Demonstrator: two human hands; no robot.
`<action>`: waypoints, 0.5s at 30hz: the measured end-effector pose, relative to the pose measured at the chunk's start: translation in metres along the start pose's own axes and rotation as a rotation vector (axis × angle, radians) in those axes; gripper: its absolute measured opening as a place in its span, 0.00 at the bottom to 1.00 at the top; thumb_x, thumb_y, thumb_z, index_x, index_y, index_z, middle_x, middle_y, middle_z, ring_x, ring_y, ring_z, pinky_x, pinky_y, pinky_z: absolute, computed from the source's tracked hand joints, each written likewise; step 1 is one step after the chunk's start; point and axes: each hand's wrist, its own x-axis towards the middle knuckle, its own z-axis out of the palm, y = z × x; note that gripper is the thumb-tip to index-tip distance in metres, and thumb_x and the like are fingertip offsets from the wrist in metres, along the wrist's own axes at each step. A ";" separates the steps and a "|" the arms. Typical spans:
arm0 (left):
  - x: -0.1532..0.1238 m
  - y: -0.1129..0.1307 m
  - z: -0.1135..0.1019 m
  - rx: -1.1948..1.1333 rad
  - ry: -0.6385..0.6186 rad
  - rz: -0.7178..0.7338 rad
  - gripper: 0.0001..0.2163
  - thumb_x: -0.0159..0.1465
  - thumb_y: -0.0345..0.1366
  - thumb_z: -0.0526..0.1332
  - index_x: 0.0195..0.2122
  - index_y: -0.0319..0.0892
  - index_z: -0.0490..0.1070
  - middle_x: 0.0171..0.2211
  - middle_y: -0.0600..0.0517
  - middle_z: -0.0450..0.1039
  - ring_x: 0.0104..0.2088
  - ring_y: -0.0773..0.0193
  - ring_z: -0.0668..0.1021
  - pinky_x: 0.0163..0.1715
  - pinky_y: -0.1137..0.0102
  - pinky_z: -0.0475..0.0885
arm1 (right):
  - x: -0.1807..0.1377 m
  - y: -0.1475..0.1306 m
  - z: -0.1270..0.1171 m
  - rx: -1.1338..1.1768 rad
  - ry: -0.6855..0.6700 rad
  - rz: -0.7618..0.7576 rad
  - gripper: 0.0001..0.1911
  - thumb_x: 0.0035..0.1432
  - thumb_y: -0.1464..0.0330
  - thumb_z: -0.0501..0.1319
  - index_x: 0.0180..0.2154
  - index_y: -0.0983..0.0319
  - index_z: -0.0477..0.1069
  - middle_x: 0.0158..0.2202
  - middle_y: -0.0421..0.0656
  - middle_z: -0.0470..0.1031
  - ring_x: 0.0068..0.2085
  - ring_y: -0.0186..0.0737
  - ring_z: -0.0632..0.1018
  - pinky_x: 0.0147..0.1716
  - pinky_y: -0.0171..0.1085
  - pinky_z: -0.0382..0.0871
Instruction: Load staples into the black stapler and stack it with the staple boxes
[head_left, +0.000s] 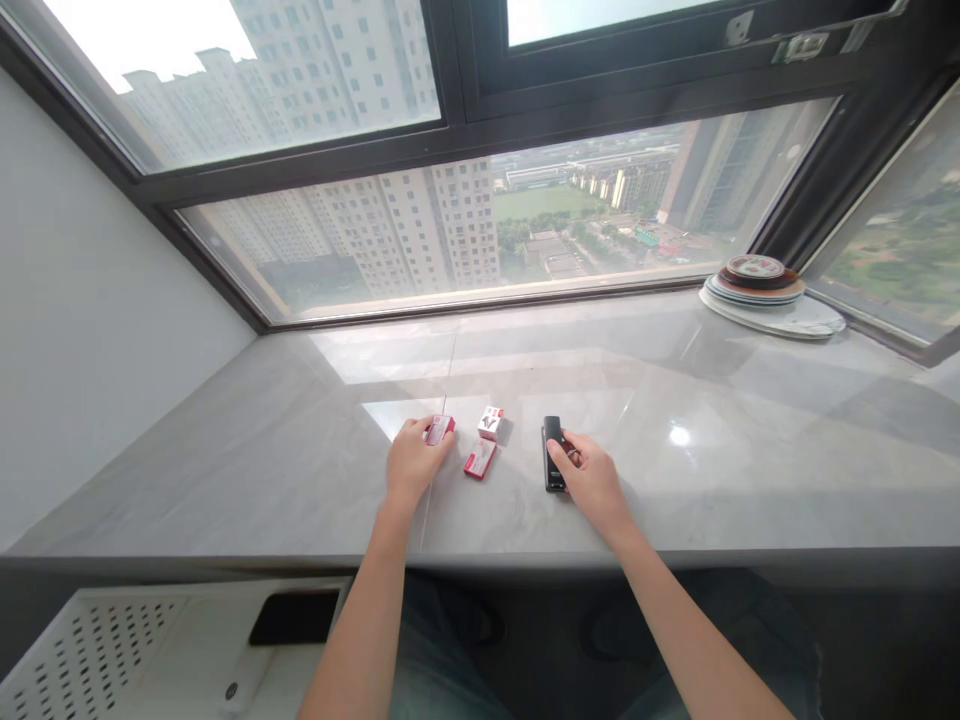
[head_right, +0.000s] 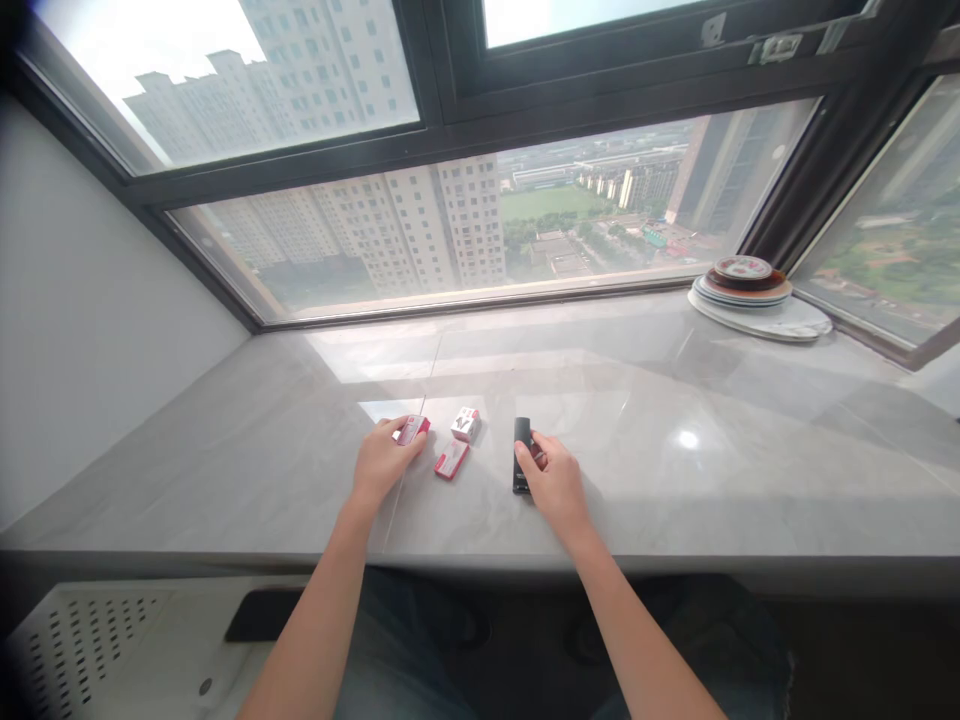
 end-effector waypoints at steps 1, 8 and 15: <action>0.005 -0.003 0.001 0.001 0.002 -0.012 0.16 0.66 0.48 0.62 0.51 0.48 0.78 0.43 0.49 0.75 0.40 0.57 0.77 0.41 0.68 0.70 | 0.000 -0.002 -0.001 -0.009 0.005 -0.010 0.31 0.61 0.45 0.59 0.49 0.63 0.80 0.29 0.44 0.75 0.28 0.42 0.73 0.25 0.37 0.70; -0.028 -0.023 -0.003 0.058 0.169 -0.071 0.20 0.69 0.49 0.58 0.58 0.48 0.73 0.50 0.46 0.74 0.53 0.50 0.73 0.54 0.60 0.68 | -0.001 -0.004 -0.001 -0.047 -0.017 -0.009 0.30 0.62 0.46 0.59 0.49 0.62 0.80 0.28 0.44 0.75 0.29 0.43 0.74 0.27 0.38 0.69; -0.075 -0.012 -0.006 0.253 0.196 -0.173 0.18 0.68 0.48 0.60 0.56 0.50 0.74 0.57 0.42 0.66 0.56 0.42 0.67 0.54 0.50 0.65 | 0.002 0.002 0.003 -0.071 -0.003 -0.011 0.29 0.62 0.47 0.59 0.50 0.63 0.80 0.31 0.46 0.77 0.30 0.44 0.74 0.29 0.39 0.69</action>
